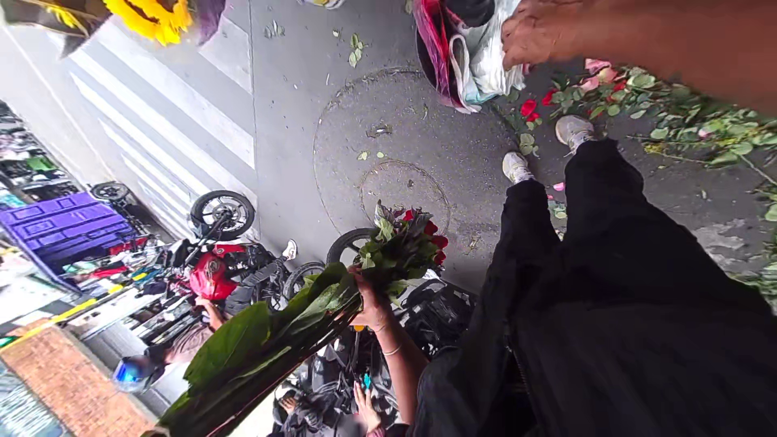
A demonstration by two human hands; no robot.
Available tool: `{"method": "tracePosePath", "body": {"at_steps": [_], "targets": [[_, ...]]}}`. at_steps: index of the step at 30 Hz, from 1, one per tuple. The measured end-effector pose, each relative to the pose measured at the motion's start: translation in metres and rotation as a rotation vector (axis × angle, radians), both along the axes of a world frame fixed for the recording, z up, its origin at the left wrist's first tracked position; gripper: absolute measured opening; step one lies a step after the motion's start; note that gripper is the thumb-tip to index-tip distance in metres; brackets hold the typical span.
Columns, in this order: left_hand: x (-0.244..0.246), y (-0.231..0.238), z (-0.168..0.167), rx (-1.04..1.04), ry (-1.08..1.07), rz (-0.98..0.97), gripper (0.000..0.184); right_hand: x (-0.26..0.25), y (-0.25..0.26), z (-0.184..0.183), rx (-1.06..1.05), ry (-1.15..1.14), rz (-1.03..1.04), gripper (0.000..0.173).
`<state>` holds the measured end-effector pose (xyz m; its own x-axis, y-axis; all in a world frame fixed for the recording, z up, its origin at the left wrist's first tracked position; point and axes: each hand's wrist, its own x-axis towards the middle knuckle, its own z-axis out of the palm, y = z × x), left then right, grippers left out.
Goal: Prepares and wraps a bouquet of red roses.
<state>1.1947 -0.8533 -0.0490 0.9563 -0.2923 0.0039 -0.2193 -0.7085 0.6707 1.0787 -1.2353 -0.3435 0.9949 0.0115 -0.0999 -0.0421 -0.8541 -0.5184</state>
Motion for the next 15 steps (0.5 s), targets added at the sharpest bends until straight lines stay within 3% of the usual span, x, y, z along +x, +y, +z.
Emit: {"method": "tracePosePath", "body": {"at_steps": [2,5,10,12,15], "targets": [[0.017,0.021,-0.011,-0.14,-0.153,-0.075,0.058,-0.002,0.003,0.061,0.011,0.145,-0.13,0.018],[0.037,0.027,-0.03,-0.373,-0.321,-0.165,0.074,-0.005,0.008,0.129,0.053,0.007,-0.398,0.014],[0.033,0.036,-0.009,-0.406,-0.331,-0.274,0.083,-0.027,0.022,0.245,0.021,-0.115,-0.792,0.019],[0.037,0.037,-0.012,-0.455,-0.319,-0.339,0.089,-0.045,0.027,0.279,0.009,-0.051,-0.949,0.021],[0.043,0.031,-0.023,-0.49,-0.289,-0.452,0.094,-0.077,0.038,0.306,0.199,0.061,-1.177,0.028]]}}
